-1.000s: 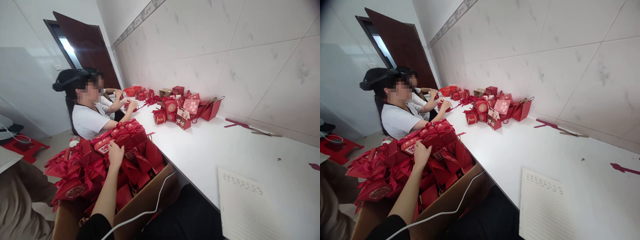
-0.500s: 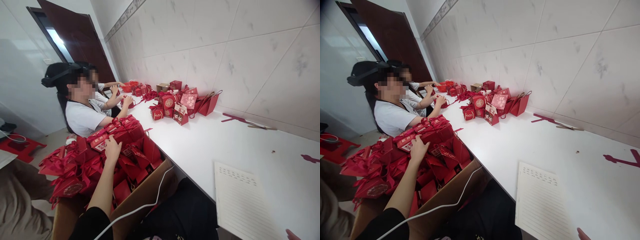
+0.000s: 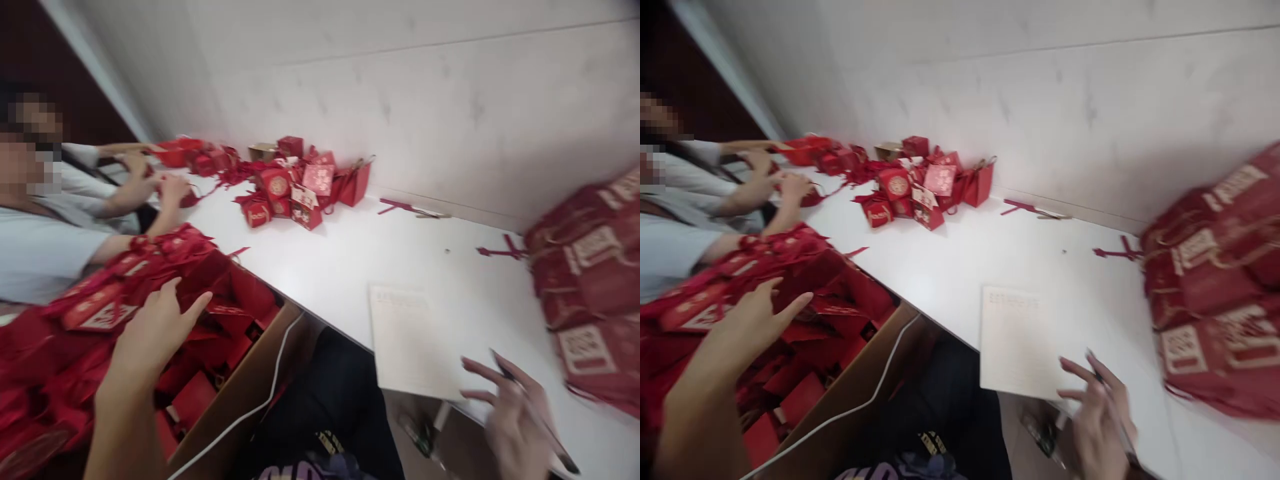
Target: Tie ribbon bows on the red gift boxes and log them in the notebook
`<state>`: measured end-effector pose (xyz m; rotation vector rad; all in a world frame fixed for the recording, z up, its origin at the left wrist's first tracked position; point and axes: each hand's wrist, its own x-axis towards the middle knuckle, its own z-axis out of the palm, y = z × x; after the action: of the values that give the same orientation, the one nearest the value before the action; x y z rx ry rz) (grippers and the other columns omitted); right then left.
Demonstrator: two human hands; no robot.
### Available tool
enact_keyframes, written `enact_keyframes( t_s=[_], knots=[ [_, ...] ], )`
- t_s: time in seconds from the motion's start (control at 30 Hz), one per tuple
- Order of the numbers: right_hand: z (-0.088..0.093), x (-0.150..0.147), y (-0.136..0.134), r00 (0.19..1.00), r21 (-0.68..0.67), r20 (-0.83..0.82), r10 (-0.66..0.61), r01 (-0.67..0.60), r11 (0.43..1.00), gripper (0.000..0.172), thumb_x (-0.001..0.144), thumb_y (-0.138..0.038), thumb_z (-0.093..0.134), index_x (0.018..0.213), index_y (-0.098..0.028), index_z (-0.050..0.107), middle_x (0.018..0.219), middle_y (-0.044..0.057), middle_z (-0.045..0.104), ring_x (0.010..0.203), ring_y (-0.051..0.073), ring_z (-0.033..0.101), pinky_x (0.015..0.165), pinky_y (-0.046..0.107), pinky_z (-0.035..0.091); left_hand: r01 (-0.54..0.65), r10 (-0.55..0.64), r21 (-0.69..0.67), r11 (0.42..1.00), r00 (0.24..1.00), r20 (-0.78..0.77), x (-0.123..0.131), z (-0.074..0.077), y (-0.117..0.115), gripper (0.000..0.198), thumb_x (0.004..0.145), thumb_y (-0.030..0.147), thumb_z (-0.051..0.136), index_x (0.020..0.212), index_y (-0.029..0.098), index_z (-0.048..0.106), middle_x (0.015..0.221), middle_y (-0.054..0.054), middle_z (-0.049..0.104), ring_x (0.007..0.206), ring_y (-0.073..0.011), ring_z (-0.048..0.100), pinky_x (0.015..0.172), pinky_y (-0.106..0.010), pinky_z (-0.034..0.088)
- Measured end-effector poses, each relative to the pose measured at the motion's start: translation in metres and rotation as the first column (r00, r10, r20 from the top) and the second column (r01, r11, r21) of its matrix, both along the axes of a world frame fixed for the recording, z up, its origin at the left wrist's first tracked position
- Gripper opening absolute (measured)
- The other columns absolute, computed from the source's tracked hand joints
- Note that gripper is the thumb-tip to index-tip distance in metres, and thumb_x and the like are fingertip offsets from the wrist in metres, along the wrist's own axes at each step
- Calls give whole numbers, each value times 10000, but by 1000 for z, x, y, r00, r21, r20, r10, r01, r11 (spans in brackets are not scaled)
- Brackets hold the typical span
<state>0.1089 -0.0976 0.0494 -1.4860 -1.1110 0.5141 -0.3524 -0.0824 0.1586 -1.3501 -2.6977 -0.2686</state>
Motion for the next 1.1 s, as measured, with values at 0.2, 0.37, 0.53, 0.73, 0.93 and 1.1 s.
enact_keyframes(
  t_s=[0.2,0.37,0.53,0.73,0.93,1.1],
  knots=[
    [20,-23,23,993,47,-10,121,-121,992,360,887,-491,427,961,-168,569,834,75,636,525,150,599,417,295,534,845,-822,113,523,466,328,129,-37,26,404,812,420,504,1171,236,528,1222,-76,561,1138,-247,535,974,-390,444],
    [22,-20,66,994,4,-79,78,-78,997,258,737,-394,656,751,-186,504,684,-20,577,385,79,491,333,210,433,978,-939,179,103,36,343,212,-98,39,394,823,316,541,1196,192,509,1334,-114,471,1344,-302,284,1078,-535,282],
    [11,4,116,975,-14,-216,52,-57,998,230,729,-358,606,726,-195,445,556,-76,503,348,57,419,300,163,340,917,-954,348,196,97,283,234,-120,76,254,883,261,428,1072,158,563,1245,-115,518,1318,-270,334,1098,-535,241],
    [-5,19,149,969,-81,-247,27,-48,996,184,756,-347,542,735,-203,430,549,-81,501,304,54,396,264,162,262,877,-915,394,274,112,388,254,-101,161,246,837,173,436,994,166,624,1080,-79,579,1060,-203,523,961,-389,424],
    [-9,20,154,962,-98,-272,26,-54,994,210,771,-355,535,696,-209,406,516,-85,490,285,45,357,270,158,245,987,-733,152,58,-61,677,278,-84,239,296,717,328,615,994,239,669,1025,-42,594,971,-208,548,855,-329,436],
    [-9,20,154,948,-118,-317,3,-42,992,235,802,-361,515,669,-209,395,506,-79,468,321,51,366,294,160,258,985,-781,171,17,-93,617,283,-95,244,290,731,339,596,1000,246,652,1047,-38,595,1062,-231,486,935,-371,368]
  ],
)
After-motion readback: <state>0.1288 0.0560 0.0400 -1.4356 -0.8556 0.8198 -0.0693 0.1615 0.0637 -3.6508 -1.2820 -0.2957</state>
